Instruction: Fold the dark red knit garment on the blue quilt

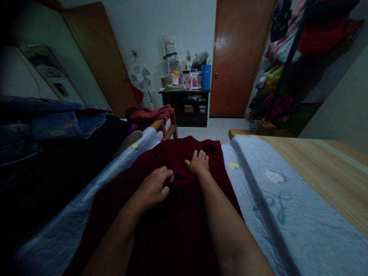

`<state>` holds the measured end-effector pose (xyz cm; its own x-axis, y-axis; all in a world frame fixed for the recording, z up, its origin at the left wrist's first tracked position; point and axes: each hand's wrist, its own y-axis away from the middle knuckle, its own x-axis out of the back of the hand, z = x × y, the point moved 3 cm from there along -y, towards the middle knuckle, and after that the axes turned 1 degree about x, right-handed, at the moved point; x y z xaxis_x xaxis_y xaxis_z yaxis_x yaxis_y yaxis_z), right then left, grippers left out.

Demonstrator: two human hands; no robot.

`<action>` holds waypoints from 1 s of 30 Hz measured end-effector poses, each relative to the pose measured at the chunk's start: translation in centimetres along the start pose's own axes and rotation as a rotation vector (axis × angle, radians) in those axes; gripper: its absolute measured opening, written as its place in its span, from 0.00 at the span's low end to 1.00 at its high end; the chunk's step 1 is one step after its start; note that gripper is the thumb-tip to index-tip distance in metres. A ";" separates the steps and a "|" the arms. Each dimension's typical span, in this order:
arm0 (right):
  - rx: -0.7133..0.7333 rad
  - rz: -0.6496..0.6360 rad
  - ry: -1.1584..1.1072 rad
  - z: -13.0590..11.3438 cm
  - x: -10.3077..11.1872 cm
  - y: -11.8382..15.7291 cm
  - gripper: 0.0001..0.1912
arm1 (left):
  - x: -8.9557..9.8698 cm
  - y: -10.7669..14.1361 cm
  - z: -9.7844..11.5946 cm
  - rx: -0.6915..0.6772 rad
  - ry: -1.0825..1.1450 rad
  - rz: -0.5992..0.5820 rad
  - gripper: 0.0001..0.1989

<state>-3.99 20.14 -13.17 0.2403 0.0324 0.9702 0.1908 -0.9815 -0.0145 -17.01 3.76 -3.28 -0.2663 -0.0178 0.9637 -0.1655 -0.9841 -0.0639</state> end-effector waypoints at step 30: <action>0.011 0.026 -0.038 0.2 -0.1 0.1 0.42 | 1.9 13.3 -1.0 0.177 0.169 -0.265 0.15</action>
<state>-3.81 20.12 -13.32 0.2816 0.0144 0.9594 0.1947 -0.9799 -0.0424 -20.70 -9.21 -2.57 -0.3920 0.2565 0.8835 -0.0865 -0.9664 0.2422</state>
